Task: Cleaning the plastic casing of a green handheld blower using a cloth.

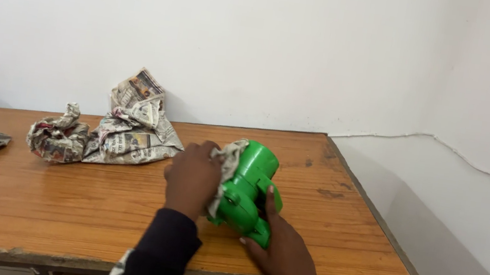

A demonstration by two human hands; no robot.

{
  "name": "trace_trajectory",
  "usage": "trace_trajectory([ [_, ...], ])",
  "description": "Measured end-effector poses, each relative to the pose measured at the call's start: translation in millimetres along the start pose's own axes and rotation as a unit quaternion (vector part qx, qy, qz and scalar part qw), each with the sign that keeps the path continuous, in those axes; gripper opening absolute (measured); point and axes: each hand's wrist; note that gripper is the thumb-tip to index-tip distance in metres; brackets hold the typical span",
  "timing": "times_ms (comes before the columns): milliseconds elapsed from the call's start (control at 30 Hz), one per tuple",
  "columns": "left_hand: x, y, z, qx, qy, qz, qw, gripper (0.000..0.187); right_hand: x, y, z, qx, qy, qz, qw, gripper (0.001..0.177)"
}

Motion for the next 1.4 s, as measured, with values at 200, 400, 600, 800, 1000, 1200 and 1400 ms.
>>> trace_trajectory([
  [200, 55.9, 5.0, 24.7, -0.128, 0.006, -0.066, 0.990, 0.018, 2.4, 3.8, -4.7, -0.003, 0.026, 0.043, 0.999, 0.118],
  [400, 78.8, -2.5, 43.3, -0.096, 0.001, -0.092, 0.991, 0.025, -5.9, 7.8, -8.7, 0.117, 0.004, 0.014, 0.993, 0.119],
  [600, 46.9, 4.8, 29.1, -0.108, -0.039, -0.082, 0.990, 0.022, -16.9, 19.0, 3.6, 0.061, 0.006, 0.082, 0.995, 0.117],
  [800, 79.3, -16.7, 24.7, -0.053, -0.002, -0.143, 0.988, 0.019, -38.1, 8.4, 14.4, 0.147, -0.127, 0.008, 0.981, 0.080],
  [1000, 103.0, -32.5, 25.2, -0.004, 0.065, -0.148, 0.987, 0.022, -64.0, 11.9, 23.8, 0.113, -0.259, 0.073, 0.956, 0.091],
  [1200, 99.6, -39.9, 10.7, 0.030, 0.053, -0.143, 0.988, 0.022, -78.4, 41.5, 25.1, -0.209, -0.409, 0.064, 0.886, 0.109],
  [1400, 107.0, -41.4, 1.5, 0.067, 0.083, -0.206, 0.973, 0.022, -43.3, 27.8, -0.3, -0.057, -0.158, 0.012, 0.986, 0.081],
])
Point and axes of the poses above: each hand's wrist, its own x-axis away from the middle knuckle, its own z-axis out of the back of the hand, y = z × x, and after that the axes turned 5 degrees about z, right-handed
